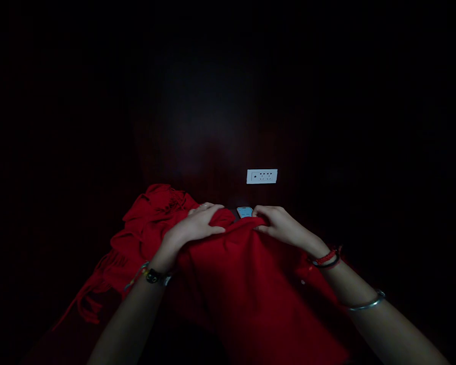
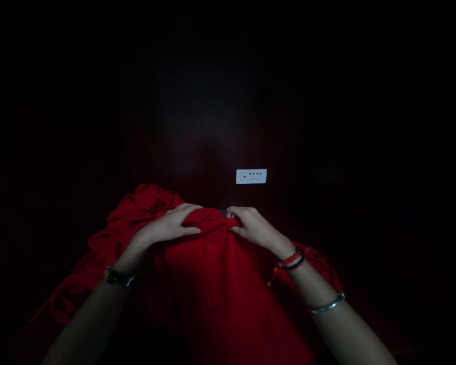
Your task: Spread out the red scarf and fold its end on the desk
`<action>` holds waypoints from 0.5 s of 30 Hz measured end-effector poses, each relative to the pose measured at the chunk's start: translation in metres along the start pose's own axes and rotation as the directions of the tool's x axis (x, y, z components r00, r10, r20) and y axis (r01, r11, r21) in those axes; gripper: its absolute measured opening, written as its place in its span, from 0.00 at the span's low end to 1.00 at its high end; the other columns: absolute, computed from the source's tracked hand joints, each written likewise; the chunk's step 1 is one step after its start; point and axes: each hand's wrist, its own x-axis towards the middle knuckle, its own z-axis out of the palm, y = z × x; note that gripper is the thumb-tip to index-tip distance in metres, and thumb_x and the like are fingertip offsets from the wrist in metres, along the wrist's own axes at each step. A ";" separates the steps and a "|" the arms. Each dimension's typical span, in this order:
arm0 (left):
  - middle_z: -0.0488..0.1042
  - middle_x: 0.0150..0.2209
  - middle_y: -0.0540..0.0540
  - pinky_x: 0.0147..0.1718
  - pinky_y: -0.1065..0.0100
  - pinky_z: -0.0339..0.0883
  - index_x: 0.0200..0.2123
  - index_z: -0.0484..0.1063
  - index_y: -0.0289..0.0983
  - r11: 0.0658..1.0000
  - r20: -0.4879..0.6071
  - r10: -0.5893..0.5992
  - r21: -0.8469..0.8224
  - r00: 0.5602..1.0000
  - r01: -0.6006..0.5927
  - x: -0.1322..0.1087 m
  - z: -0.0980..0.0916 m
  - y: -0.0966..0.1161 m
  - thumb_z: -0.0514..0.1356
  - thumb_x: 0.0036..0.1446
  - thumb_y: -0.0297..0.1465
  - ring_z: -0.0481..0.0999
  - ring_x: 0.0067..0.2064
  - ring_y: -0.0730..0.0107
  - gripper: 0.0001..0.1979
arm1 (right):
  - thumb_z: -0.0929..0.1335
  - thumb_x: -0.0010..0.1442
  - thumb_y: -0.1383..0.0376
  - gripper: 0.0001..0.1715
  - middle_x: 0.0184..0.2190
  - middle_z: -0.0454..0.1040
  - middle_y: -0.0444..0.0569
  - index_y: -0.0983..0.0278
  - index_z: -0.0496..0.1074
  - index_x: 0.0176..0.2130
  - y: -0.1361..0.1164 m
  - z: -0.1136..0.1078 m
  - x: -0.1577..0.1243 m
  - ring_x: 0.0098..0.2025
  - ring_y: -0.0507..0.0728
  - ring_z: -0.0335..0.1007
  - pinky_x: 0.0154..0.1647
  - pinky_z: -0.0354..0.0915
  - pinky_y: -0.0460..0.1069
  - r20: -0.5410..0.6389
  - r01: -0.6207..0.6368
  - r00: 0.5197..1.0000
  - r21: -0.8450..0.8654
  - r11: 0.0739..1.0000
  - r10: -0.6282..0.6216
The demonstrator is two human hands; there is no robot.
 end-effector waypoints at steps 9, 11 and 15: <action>0.70 0.32 0.49 0.35 0.70 0.59 0.30 0.68 0.37 0.965 -0.214 0.205 -0.117 0.955 -0.233 0.013 0.016 0.019 0.53 0.50 0.27 0.68 0.35 0.69 0.04 | 0.65 0.53 0.63 0.12 0.35 0.71 0.47 0.63 0.66 0.39 -0.006 -0.006 -0.013 0.34 0.54 0.66 0.34 0.60 0.46 -0.046 0.017 0.999 0.197 0.980 -0.009; 0.69 0.31 0.49 0.34 0.70 0.59 0.28 0.66 0.37 0.974 -0.272 0.208 -0.029 0.939 -0.224 0.013 0.010 0.014 0.54 0.49 0.26 0.67 0.34 0.69 0.03 | 0.64 0.55 0.64 0.09 0.33 0.71 0.48 0.64 0.68 0.38 -0.001 -0.007 -0.015 0.33 0.53 0.66 0.34 0.60 0.46 -0.076 -0.015 0.997 0.095 0.995 0.023; 0.68 0.31 0.49 0.32 0.71 0.59 0.28 0.66 0.38 0.989 -0.335 0.114 0.131 0.935 -0.074 0.007 -0.007 0.000 0.53 0.49 0.25 0.67 0.34 0.69 0.03 | 0.62 0.55 0.68 0.07 0.29 0.70 0.50 0.66 0.69 0.31 0.006 0.001 -0.012 0.30 0.53 0.65 0.32 0.60 0.46 -0.122 -0.036 0.992 -0.150 0.988 0.018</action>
